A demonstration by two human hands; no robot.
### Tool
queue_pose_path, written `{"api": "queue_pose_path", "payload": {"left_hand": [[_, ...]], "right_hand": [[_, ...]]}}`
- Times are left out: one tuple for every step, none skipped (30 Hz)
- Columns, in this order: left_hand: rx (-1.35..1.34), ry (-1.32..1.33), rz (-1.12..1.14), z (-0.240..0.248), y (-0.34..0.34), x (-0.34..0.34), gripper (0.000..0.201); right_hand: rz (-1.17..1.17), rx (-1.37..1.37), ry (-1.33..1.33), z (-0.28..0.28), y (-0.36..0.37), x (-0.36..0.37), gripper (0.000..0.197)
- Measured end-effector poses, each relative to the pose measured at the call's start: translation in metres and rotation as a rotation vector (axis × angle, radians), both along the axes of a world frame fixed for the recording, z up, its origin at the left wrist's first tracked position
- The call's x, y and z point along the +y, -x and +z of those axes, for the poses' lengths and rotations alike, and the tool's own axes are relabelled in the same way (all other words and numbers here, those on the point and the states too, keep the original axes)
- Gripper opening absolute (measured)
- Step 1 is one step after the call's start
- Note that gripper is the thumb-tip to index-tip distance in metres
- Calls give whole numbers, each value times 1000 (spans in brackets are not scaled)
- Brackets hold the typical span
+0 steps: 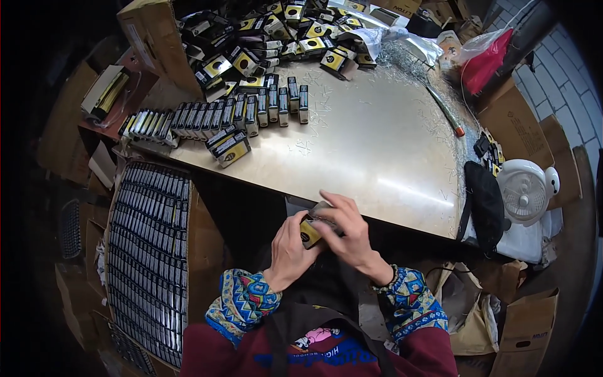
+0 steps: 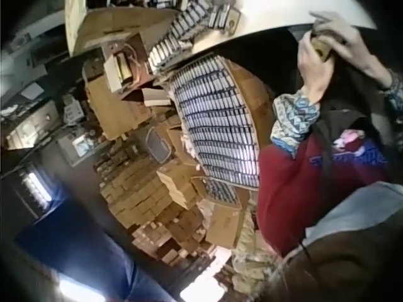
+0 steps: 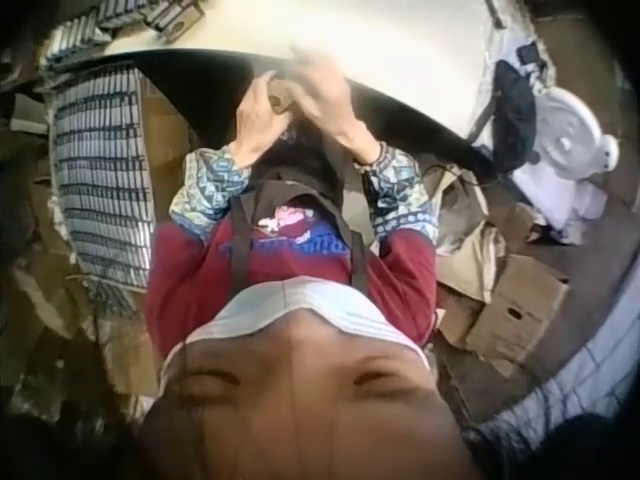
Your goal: The recorder is packing small boxes into rows and using a multi-pronged tool to organize or clear the workbench.
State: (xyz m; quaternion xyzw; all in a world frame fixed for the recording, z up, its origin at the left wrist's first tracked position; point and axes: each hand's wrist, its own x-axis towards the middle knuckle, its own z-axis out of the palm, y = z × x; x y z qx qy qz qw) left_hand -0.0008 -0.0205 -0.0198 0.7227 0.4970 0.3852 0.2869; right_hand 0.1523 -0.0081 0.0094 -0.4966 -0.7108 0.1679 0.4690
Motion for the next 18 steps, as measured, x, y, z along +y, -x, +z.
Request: {"api": "queue_pose_path", "payload": {"left_hand": [[2,-42,-4,-1,0,0,66],[4,-84,-9,-2,0,0,67],[5,-85,-8,0,0,-1,67],[-16,-21,8,3,2,-1,68],[-37,43,25,5,4,0,69],[-36,39,29,4,5,2,69],[-33,18,33,1,5,3,71],[-29,-3,37,-1,4,3,73],[-31,-3,36,-1,4,3,73],[-54,25,32,1,4,4,73],[-77,54,29,3,4,4,74],[-77,52,27,5,4,5,74],[-37,3,12,7,5,4,74],[4,-46,-3,8,5,3,74],[5,-44,-3,7,4,3,74],[24,-157,-26,6,0,5,74],[42,-269,-48,5,-3,6,74],[41,-272,-53,7,-4,5,74]], "right_hand": [[2,-32,-45,-1,3,-1,18],[4,-64,-91,-2,6,-1,17],[-61,-42,-64,0,7,-1,15],[-58,-40,-68,0,5,0,15],[-78,-10,-57,0,0,-1,16],[-97,20,-45,1,-4,-1,17],[-67,-123,-81,7,-8,-2,17],[-68,-124,-82,7,-8,-3,17],[30,-77,-4,6,-7,-3,19],[127,-28,72,6,-6,-4,20],[111,83,139,6,-7,-6,22],[109,83,137,8,-10,-5,22],[49,82,88,10,-12,-4,23],[-10,82,39,15,-12,-3,24],[-1,-45,-40,20,-8,-1,22],[12,-94,-78,22,-1,0,21],[2,-60,-90,15,3,1,19],[-8,-27,-103,9,4,1,18]]}}
